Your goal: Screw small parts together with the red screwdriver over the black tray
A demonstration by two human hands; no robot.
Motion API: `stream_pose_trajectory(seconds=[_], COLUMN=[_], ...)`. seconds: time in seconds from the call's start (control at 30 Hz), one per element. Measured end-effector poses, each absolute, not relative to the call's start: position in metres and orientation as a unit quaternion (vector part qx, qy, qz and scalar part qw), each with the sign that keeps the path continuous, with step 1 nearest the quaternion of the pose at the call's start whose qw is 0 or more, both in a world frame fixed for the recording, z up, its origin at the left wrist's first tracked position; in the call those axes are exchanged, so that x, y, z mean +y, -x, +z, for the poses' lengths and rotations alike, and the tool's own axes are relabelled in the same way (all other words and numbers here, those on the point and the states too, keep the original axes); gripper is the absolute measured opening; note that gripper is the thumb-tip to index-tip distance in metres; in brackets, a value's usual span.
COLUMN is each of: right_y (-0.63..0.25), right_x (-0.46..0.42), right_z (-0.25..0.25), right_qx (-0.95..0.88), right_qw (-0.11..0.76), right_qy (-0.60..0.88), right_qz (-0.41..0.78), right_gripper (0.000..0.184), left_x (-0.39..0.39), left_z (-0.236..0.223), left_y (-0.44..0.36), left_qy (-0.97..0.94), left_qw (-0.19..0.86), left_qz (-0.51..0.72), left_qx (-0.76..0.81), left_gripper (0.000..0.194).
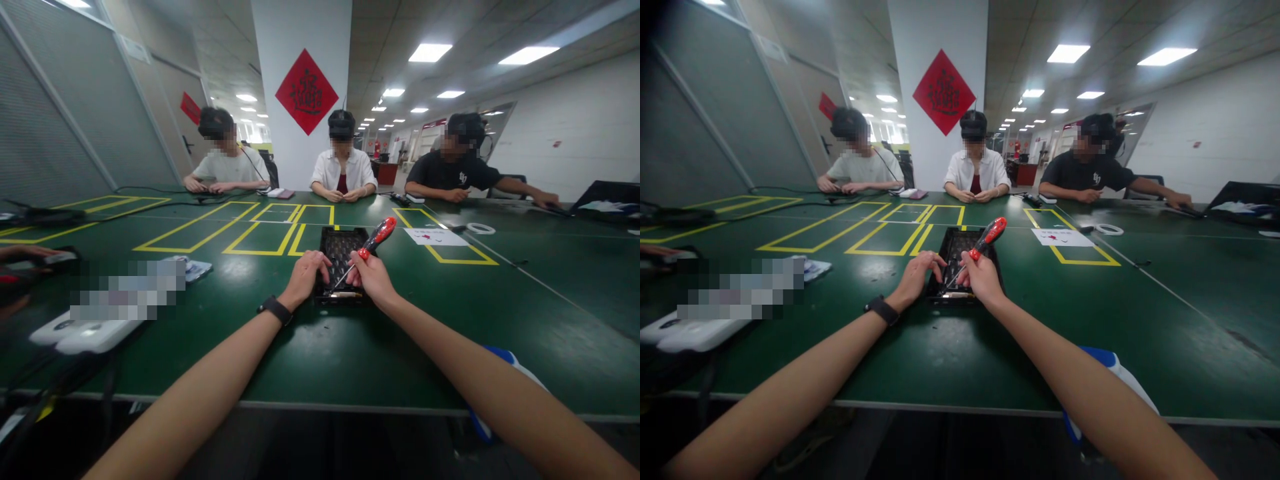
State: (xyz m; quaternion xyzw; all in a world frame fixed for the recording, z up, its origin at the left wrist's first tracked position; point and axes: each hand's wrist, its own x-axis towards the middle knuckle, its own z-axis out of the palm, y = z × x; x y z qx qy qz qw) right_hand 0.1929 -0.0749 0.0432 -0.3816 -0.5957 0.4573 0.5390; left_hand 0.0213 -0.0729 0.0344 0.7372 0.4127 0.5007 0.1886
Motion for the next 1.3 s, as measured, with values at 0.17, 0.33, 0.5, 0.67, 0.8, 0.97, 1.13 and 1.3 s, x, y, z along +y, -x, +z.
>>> stream_pose_trajectory(seconds=[0.17,0.33,0.5,0.67,0.8,0.97,1.13,1.3], right_y=[-0.192,-0.192,-0.193,-0.193,-0.192,-0.192,-0.193,-0.184], right_x=[-0.075,-0.075,-0.076,-0.076,-0.076,-0.076,-0.077,-0.075], right_z=[0.043,0.043,0.042,0.042,0.043,0.044,0.044,0.055], right_qx=[-0.594,-0.606,-0.621,-0.622,-0.62,-0.613,-0.606,-0.648], right_qw=[0.537,0.536,0.535,0.536,0.538,0.541,0.554,0.539], right_qy=[0.386,0.383,0.373,0.368,0.368,0.371,0.372,0.38], right_qz=[0.459,0.446,0.434,0.437,0.436,0.44,0.432,0.381], right_gripper=[0.037,0.038,0.038,0.038,0.039,0.04,0.041,0.042], left_x=[-0.071,-0.075,-0.078,-0.079,-0.079,-0.079,-0.075,-0.069], left_z=[0.034,0.035,0.036,0.036,0.036,0.035,0.036,0.032], left_y=[-0.022,-0.023,-0.025,-0.026,-0.026,-0.025,-0.025,-0.023], left_qy=[-0.737,-0.743,-0.749,-0.764,-0.762,-0.762,-0.765,-0.762], left_qw=[0.24,0.257,0.274,0.27,0.275,0.272,0.232,0.227], left_qz=[0.494,0.478,0.464,0.445,0.444,0.444,0.462,0.467], left_qx=[0.393,0.393,0.386,0.382,0.383,0.385,0.383,0.387], left_gripper=[0.06,0.067,0.064,0.06,0.064,0.061,0.058,0.037])
